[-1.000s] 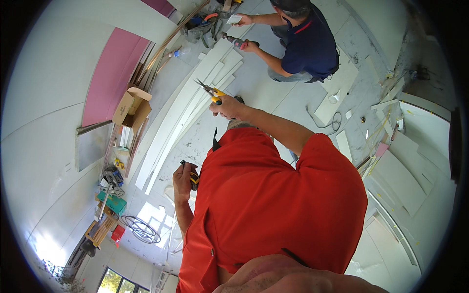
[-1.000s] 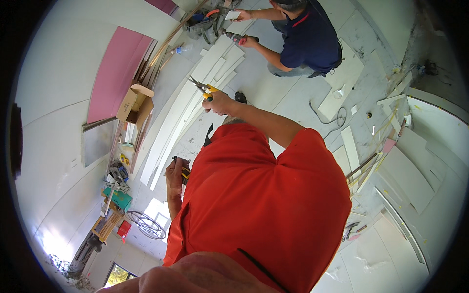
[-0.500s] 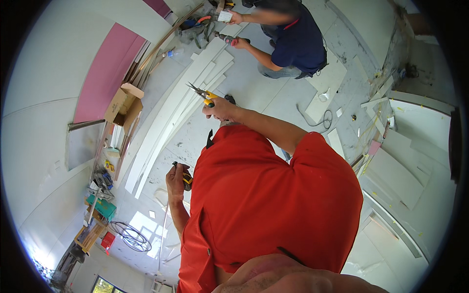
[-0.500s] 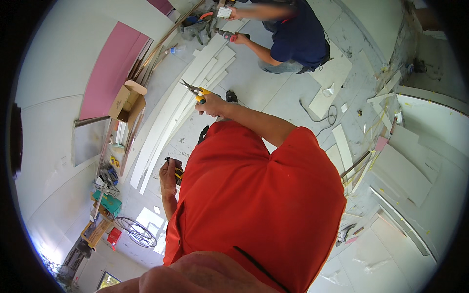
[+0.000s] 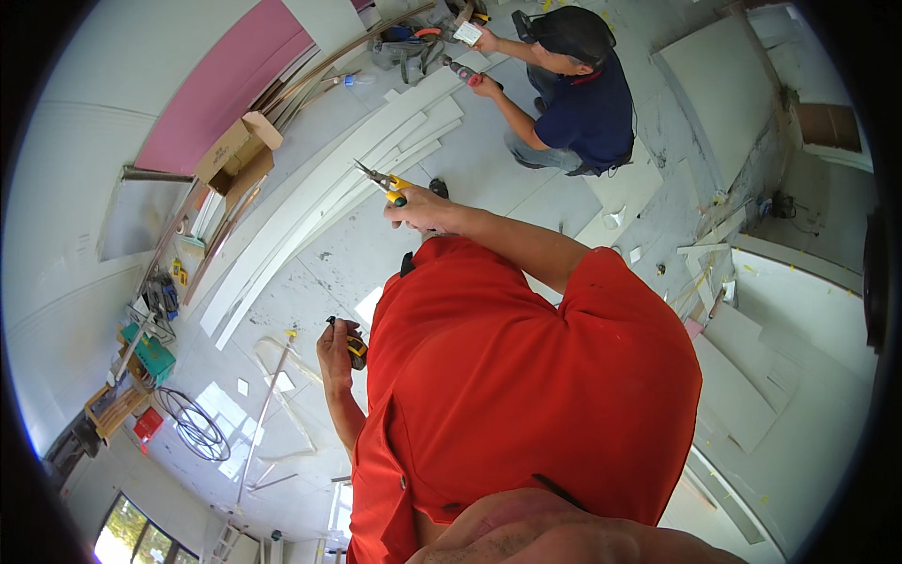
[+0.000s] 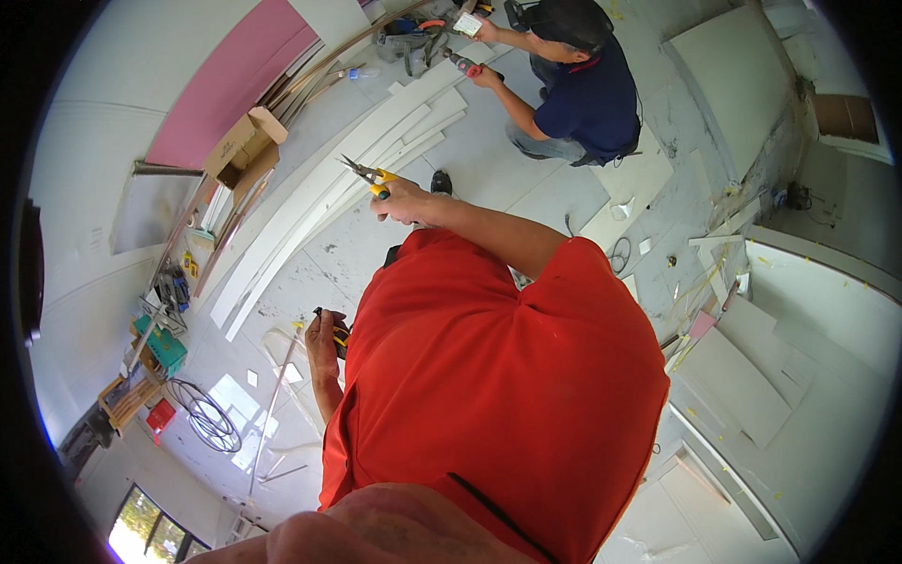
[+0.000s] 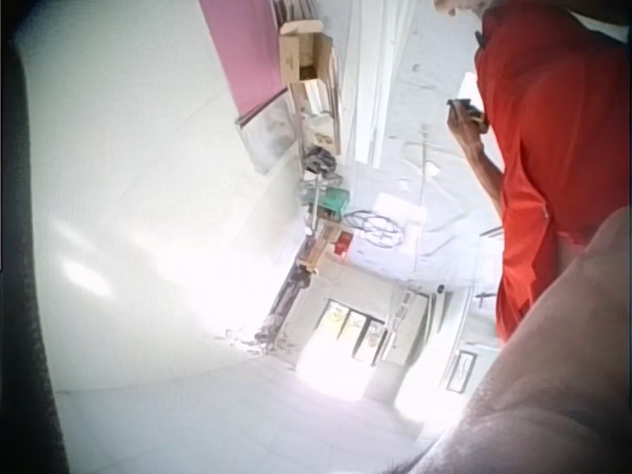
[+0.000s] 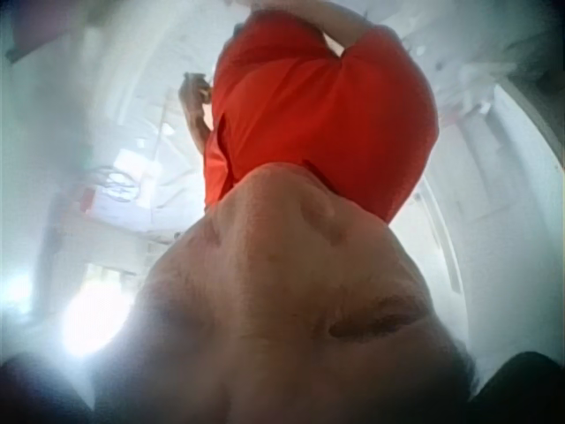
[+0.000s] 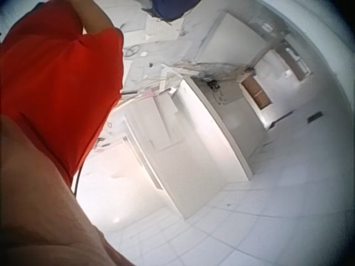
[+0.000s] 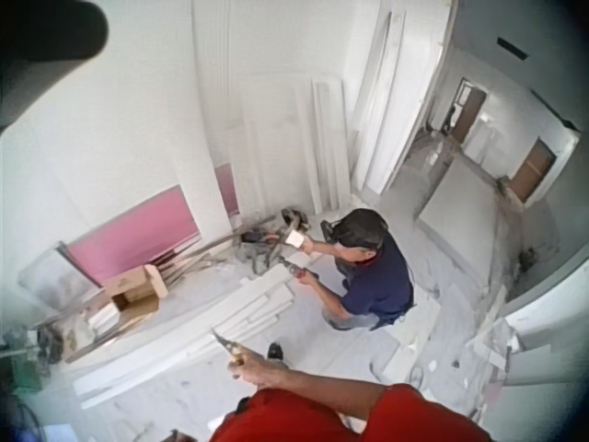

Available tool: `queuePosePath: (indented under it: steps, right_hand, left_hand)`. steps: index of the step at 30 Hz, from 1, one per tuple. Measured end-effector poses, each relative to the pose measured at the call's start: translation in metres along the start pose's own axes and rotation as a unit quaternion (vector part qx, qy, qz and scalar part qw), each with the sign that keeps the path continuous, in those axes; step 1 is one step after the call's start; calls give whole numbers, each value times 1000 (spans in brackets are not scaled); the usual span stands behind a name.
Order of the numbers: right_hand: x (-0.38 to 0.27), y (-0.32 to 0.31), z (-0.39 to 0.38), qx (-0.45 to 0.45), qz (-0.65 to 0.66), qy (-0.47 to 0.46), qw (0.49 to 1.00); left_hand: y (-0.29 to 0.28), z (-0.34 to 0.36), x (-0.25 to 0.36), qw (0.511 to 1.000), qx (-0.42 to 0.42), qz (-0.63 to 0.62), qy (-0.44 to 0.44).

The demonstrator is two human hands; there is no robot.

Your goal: The person measures a window frame with a tape measure, then cuts a metal strip to length using shears. The person repeats measuring and cutting actions on multiple metal strips on the floor.

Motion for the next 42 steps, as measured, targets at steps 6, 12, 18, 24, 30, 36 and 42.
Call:
queuePosePath:
  steps: [6, 12, 18, 24, 30, 36, 42]
  right_hand:
    - [5, 27, -6, -33, -27, 12, 999]
    - [2, 30, -22, -17, -53, 10, 998]
    - [-1, 23, -34, 2, -58, -6, 998]
    - [-3, 22, -46, 6, -54, -7, 998]
    - [3, 27, -45, -2, -64, -1, 998]
    - [8, 31, -44, -12, -71, 1, 997]
    - [11, 38, -50, -28, -81, -1, 996]
  left_hand:
    - [-2, -12, -29, 999, 10, -45, 6]
    - [-1, -16, -29, 999, 11, -37, 16]
    - [3, -11, -26, 998, -1, -42, 49]
    - [5, -13, -22, 998, -10, -39, 55]
    - [7, -17, -24, 997, -8, -38, 61]
    - [9, -25, -30, 997, 2, -36, 61]
    - [10, -29, -43, 997, 1, -49, 58]
Point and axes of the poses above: each hand's wrist, its own z-axis towards the middle knuckle, its own y-axis out of the palm, x = y × z, the point moved 10 cm from there along z, towards the middle knuckle, and after that the axes turned 6 degrees about z, right-handed, at the moved point
